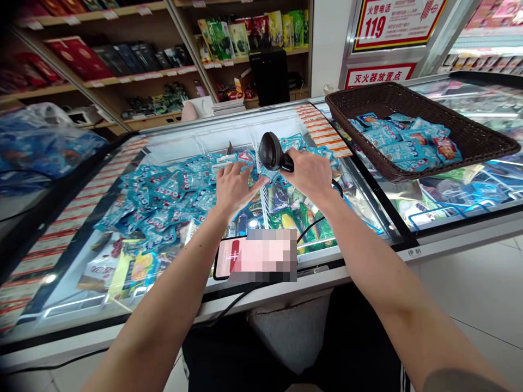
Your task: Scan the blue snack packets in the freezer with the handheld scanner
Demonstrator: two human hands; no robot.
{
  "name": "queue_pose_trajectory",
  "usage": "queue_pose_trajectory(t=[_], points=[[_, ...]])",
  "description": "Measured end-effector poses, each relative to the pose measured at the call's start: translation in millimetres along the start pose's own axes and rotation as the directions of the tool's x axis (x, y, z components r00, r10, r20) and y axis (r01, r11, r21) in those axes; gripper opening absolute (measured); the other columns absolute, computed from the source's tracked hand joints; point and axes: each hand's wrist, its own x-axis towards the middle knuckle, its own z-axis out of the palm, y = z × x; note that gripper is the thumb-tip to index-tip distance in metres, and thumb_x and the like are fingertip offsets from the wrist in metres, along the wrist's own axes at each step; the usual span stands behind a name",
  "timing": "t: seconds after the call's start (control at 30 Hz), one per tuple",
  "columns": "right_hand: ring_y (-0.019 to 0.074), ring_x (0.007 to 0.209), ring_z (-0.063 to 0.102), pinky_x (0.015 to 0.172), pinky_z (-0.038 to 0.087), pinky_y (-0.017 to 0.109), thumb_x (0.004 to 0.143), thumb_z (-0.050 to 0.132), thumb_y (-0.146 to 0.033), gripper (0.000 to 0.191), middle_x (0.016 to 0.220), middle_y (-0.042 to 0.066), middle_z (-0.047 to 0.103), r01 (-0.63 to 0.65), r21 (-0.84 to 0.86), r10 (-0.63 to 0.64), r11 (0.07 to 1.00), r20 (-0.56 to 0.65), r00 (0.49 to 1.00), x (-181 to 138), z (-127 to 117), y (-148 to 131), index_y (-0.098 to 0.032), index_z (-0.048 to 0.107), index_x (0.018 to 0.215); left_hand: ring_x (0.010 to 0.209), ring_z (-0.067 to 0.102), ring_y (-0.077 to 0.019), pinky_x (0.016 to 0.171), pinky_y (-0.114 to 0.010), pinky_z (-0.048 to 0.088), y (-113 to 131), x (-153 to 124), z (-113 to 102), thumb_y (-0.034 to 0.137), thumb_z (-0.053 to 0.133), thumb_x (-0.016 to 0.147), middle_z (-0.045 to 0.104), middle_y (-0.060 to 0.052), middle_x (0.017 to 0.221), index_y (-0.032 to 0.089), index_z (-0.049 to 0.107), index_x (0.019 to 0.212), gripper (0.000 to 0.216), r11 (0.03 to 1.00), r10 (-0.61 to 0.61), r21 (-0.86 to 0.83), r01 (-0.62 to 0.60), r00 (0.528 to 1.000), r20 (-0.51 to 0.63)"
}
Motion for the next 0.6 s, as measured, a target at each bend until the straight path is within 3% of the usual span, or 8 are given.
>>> queue_pose_trajectory(t=[0.13,0.27,0.4,0.6], points=[[0.0246,0.076,0.064,0.063,0.038,0.033,0.085,0.056,-0.046,0.037,0.083,0.01,0.072,0.002,0.007,-0.002,1.0,0.004,1.0,-0.2,-0.5,-0.8,-0.02,0.071,0.108,0.123,0.05,-0.0371,0.107,-0.053,0.03,-1.5,-0.2,7.0,0.067,0.061,0.079,0.063,-0.014,0.125,0.021,0.065,0.108,0.054,1.0,0.003,-0.013,-0.002,0.995,0.095],[0.0253,0.077,0.064,0.064,0.037,0.033,0.085,0.056,-0.047,0.039,0.082,0.01,0.072,-0.001,0.012,0.001,1.0,-0.005,1.0,-0.1,0.3,-0.5,-0.019,0.071,0.107,0.118,0.055,-0.0362,0.101,-0.052,0.038,-10.2,4.2,6.0,0.054,0.075,0.073,0.065,-0.013,0.117,0.022,0.059,0.114,0.054,0.987,-0.13,-0.083,0.14,0.985,0.117],[0.0253,0.077,0.064,0.064,0.037,0.033,0.085,0.056,-0.047,0.039,0.084,0.01,0.072,0.02,0.005,-0.02,1.0,-0.013,1.0,-1.0,1.1,-0.5,-0.02,0.071,0.108,0.088,0.064,-0.0243,0.084,-0.04,0.048,-24.8,8.9,5.9,0.028,0.07,0.079,0.065,-0.006,0.092,0.022,0.048,0.127,0.054,0.901,-0.312,-0.294,0.32,0.947,0.076],[0.024,0.077,0.064,0.063,0.037,0.033,0.086,0.055,-0.049,0.038,0.086,0.007,0.073,0.098,-0.013,-0.098,0.995,0.01,0.995,-2.6,2.6,-1.8,-0.022,0.07,0.109,0.073,0.062,-0.0159,0.073,-0.033,0.05,-41.0,10.4,11.8,0.023,0.059,0.087,0.061,-0.002,0.081,0.022,0.047,0.126,0.041,0.834,-0.36,-0.461,0.302,0.932,-0.043]])
